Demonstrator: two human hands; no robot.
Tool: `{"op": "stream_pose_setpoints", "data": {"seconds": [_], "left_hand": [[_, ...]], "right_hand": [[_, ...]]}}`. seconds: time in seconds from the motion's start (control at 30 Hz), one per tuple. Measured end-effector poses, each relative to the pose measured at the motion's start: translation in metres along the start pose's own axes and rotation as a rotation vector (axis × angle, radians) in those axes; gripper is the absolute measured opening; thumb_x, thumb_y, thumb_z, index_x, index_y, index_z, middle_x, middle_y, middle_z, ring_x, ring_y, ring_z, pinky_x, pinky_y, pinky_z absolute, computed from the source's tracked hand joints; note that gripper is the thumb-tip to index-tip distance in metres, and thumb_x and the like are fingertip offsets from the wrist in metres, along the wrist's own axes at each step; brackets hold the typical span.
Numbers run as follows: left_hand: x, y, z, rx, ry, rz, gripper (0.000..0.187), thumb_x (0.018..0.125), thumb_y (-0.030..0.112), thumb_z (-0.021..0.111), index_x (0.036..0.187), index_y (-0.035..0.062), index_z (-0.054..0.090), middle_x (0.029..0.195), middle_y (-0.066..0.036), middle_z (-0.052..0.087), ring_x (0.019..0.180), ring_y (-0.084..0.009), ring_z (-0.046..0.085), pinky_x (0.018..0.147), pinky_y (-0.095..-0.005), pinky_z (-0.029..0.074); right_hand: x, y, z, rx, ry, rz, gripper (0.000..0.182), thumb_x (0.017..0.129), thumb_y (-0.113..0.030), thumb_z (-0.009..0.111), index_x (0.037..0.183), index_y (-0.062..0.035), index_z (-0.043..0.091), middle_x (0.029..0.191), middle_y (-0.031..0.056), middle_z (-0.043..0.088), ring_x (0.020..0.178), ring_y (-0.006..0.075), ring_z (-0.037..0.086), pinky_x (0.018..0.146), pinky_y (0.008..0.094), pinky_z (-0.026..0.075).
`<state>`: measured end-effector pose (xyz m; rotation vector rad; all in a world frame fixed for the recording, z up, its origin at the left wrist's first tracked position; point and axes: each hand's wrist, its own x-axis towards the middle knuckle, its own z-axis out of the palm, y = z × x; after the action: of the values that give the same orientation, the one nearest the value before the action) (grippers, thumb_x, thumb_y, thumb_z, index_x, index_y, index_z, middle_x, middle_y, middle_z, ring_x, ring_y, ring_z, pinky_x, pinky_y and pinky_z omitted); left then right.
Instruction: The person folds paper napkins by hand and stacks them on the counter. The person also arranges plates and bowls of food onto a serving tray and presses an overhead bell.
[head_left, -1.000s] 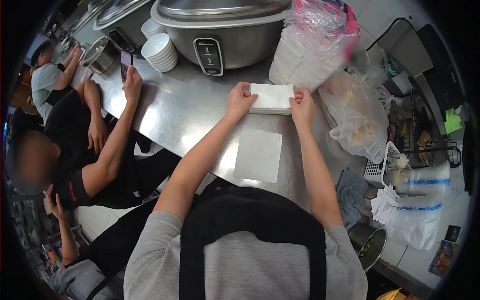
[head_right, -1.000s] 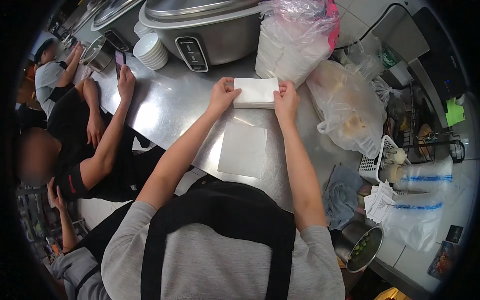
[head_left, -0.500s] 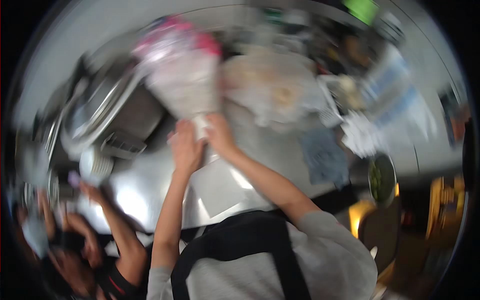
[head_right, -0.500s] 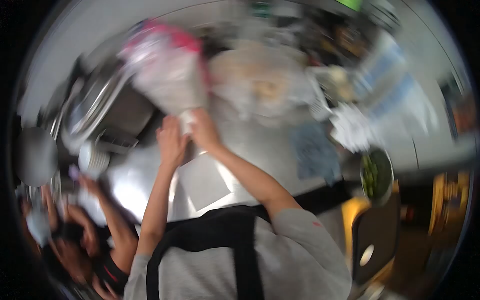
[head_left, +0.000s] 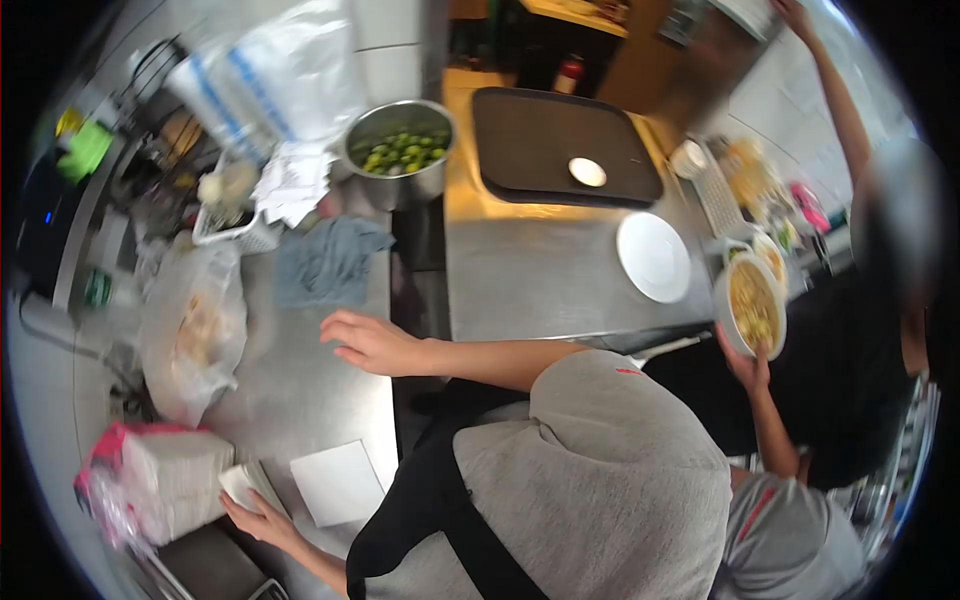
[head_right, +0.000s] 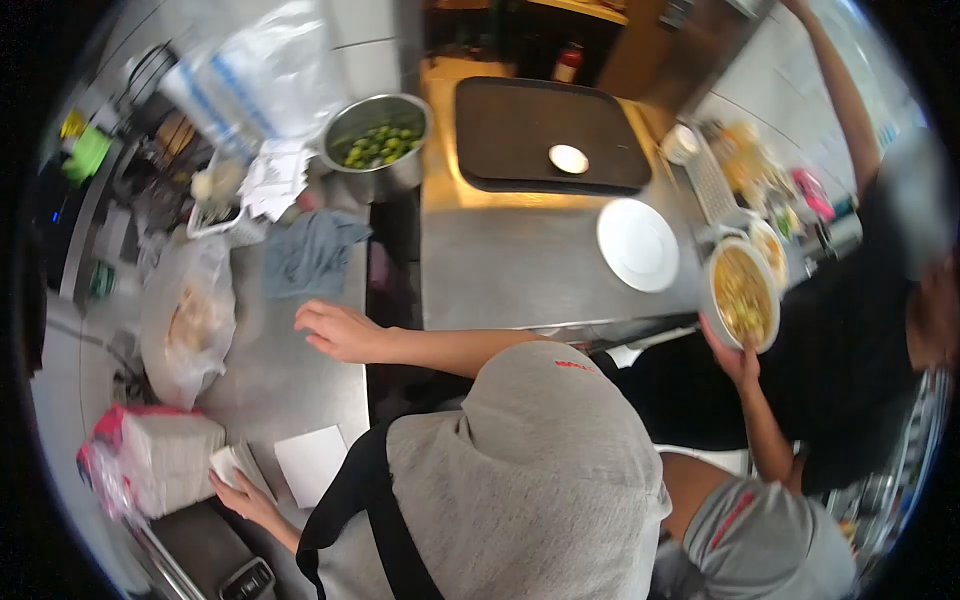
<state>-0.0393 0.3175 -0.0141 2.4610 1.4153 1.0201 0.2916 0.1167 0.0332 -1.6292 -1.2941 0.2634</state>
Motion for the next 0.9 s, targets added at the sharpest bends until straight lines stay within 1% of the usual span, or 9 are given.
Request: {"op": "stream_pose_setpoints", "data": {"seconds": [0.1,0.17,0.23,0.27,0.33,0.43,0.5,0.67,0.9], "left_hand": [[0.005,0.018,0.012,-0.129,-0.022,0.112,0.054,0.093,0.035,0.052,0.134,0.0001,0.043,0.139,-0.02,0.039,0.128,-0.0345,0.037,0.105,-0.0437,0.028],[0.006,0.039,0.018,-0.185,-0.035,0.179,0.053,0.093,0.034,0.052,0.133,0.0002,0.044,0.138,-0.02,0.039,0.128,-0.0344,0.037,0.105,-0.0437,0.028],[0.009,0.079,0.02,-0.377,-0.119,0.109,0.048,0.092,0.03,0.054,0.129,-0.0002,0.047,0.138,-0.02,0.04,0.129,-0.0346,0.036,0.106,-0.0439,0.027],[0.011,0.088,0.024,-0.379,-0.123,0.116,0.048,0.092,0.03,0.054,0.129,-0.0002,0.047,0.138,-0.02,0.04,0.129,-0.0346,0.036,0.106,-0.0439,0.027],[0.014,0.104,0.033,-0.414,-0.163,0.245,0.044,0.092,0.027,0.055,0.127,0.0,0.049,0.139,-0.02,0.039,0.129,-0.0347,0.036,0.106,-0.0444,0.027],[0.011,0.129,0.035,-0.483,-0.224,0.254,0.043,0.09,0.023,0.056,0.126,0.0005,0.05,0.14,-0.019,0.038,0.129,-0.034,0.036,0.106,-0.0449,0.027],[0.009,0.14,0.036,-0.516,-0.279,0.26,0.042,0.088,0.018,0.056,0.126,0.0005,0.051,0.14,-0.018,0.038,0.129,-0.0338,0.037,0.106,-0.0446,0.026],[0.003,0.172,0.04,-0.577,-0.372,0.209,0.04,0.086,0.013,0.056,0.125,0.0011,0.051,0.139,-0.018,0.039,0.127,-0.0341,0.039,0.105,-0.0444,0.028],[-0.004,0.252,0.056,-0.706,-0.492,0.35,0.038,0.083,0.009,0.058,0.121,0.0019,0.054,0.136,-0.018,0.043,0.124,-0.0338,0.042,0.104,-0.0415,0.03]], "right_hand": [[-0.034,0.001,-0.034,-0.15,0.197,0.02,0.019,0.084,-0.007,0.055,0.102,-0.0016,0.054,0.106,0.0121,0.053,0.099,0.0323,0.054,0.084,0.039,0.046],[-0.053,0.0,-0.043,-0.176,0.231,0.08,0.018,0.084,-0.007,0.055,0.102,-0.0016,0.054,0.105,0.0121,0.053,0.099,0.0323,0.054,0.084,0.0392,0.046],[-0.065,-0.002,-0.047,-0.181,0.25,0.129,0.018,0.084,-0.007,0.055,0.101,-0.0016,0.054,0.104,0.0122,0.053,0.099,0.0324,0.054,0.083,0.0394,0.045],[-0.069,-0.003,-0.048,-0.183,0.237,0.127,0.018,0.085,-0.006,0.055,0.103,-0.0012,0.054,0.106,0.012,0.054,0.099,0.0317,0.055,0.084,0.0379,0.045],[-0.074,-0.004,-0.051,-0.184,0.221,0.125,0.019,0.086,-0.006,0.054,0.105,-0.0009,0.054,0.108,0.0118,0.054,0.099,0.0309,0.055,0.085,0.0364,0.046],[-0.078,-0.006,-0.053,-0.178,0.226,0.119,0.018,0.086,-0.005,0.054,0.104,-0.0006,0.054,0.107,0.0119,0.054,0.098,0.0307,0.056,0.084,0.0359,0.046],[-0.079,-0.005,-0.056,-0.15,0.235,0.139,0.017,0.086,-0.009,0.054,0.101,-0.0011,0.054,0.102,0.0127,0.054,0.098,0.0326,0.055,0.084,0.0395,0.045],[-0.085,-0.006,-0.083,-0.175,0.247,0.151,0.019,0.087,-0.008,0.053,0.104,-0.0005,0.054,0.104,0.0136,0.055,0.098,0.033,0.055,0.084,0.0394,0.046],[-0.117,-0.005,-0.128,-0.279,0.289,0.245,0.019,0.087,-0.008,0.053,0.105,-0.0012,0.056,0.108,0.0129,0.056,0.099,0.032,0.056,0.086,0.0377,0.046]]}}
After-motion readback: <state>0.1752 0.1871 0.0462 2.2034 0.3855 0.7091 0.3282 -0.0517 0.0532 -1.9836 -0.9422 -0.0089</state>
